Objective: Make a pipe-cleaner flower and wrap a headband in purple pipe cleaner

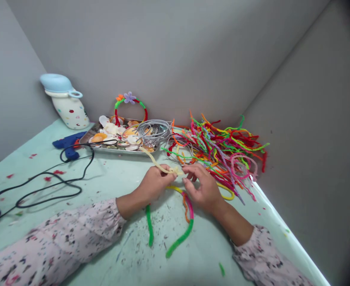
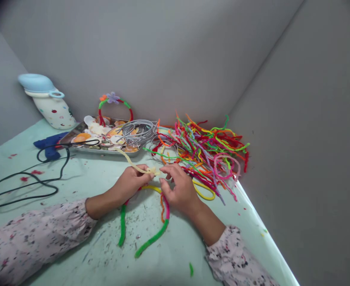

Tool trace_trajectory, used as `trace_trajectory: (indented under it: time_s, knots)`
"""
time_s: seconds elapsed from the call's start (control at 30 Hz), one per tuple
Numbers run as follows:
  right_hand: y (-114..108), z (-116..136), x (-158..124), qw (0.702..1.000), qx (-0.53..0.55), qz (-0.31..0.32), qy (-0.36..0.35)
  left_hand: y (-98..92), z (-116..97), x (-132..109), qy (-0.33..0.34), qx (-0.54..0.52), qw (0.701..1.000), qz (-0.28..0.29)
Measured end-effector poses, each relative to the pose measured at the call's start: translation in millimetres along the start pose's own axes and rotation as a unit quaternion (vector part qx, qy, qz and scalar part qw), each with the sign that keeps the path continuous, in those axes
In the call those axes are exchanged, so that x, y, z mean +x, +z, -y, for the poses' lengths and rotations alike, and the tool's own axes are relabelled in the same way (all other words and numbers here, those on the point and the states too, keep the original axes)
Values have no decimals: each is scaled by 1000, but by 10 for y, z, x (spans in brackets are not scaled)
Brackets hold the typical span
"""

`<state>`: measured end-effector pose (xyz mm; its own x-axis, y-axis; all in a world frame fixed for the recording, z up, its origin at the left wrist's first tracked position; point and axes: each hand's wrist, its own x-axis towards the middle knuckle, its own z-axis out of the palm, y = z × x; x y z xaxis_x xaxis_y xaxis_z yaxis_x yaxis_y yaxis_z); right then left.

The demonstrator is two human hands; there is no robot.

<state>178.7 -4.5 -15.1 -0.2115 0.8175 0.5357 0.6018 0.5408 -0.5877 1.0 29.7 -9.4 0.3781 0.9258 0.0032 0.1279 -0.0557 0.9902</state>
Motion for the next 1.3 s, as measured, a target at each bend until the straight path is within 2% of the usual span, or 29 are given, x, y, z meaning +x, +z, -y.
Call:
trace_trajectory:
  time_s: [0.17, 0.3, 0.43, 0.5, 0.53, 0.57, 0.6, 0.67, 0.7, 0.73, 0.77, 0.8, 0.83, 0.9, 0.97, 1.0, 1.07, 1.13, 1.23, 1.3]
  knots:
    - [22, -45, -17, 992, -79, -4, -98, 4, 53, 6, 9, 0, 999, 39]
    - [18, -28, -9, 989, -99, 21, -109, 20, 65, -3, 22, 38, 998, 45]
    - [19, 68, 13, 997, -68, 42, -25, 17, 33, -45, 99, 174, 980, 15]
    - [10, 116, 37, 996, -2, 57, 72, 4, 12, -80, 170, 267, 948, 1]
    - [0, 129, 51, 986, 54, 75, 137, -2, 5, -99, 206, 310, 928, 0]
    - [-14, 132, 65, 965, 125, 98, 210, -7, 0, -117, 242, 347, 906, 2]
    - [-31, 124, 78, 929, 205, 128, 279, -10, -3, -135, 275, 377, 884, 7]
    - [-70, 84, 97, 835, 356, 185, 376, -5, -3, -162, 333, 407, 850, 15]
    - [-89, 60, 104, 797, 407, 207, 395, 2, -4, -169, 348, 405, 845, 16]
    - [-105, 37, 108, 773, 438, 219, 403, 10, -6, -171, 347, 392, 852, 14]
    - [-119, 21, 112, 767, 449, 223, 400, 18, -10, -166, 327, 367, 871, 7]
    - [-128, 12, 115, 780, 441, 218, 387, 23, -16, -155, 290, 333, 897, -1]
    - [-132, 12, 117, 808, 413, 204, 368, 26, -22, -137, 237, 289, 927, -14]
    - [-126, 27, 117, 892, 312, 142, 295, 18, -33, -90, 129, 191, 973, -30]
    - [-99, 41, 105, 964, 179, 72, 183, -2, -34, -38, 44, 103, 993, -24]
    - [-80, 40, 94, 984, 119, 49, 123, -12, -29, -16, 21, 70, 997, -18]
    - [-38, 20, 65, 999, 34, 35, 19, -28, -10, 14, 1, 29, 1000, -1]
    - [-2, -16, 39, 998, -10, 37, -43, -32, 17, 28, 1, 16, 1000, 20]
    - [16, -46, 24, 996, -29, 34, -79, -19, 55, 26, 16, 30, 999, 42]
    - [3, -30, 35, 997, -17, 39, -69, -8, 66, 16, 30, 50, 997, 51]
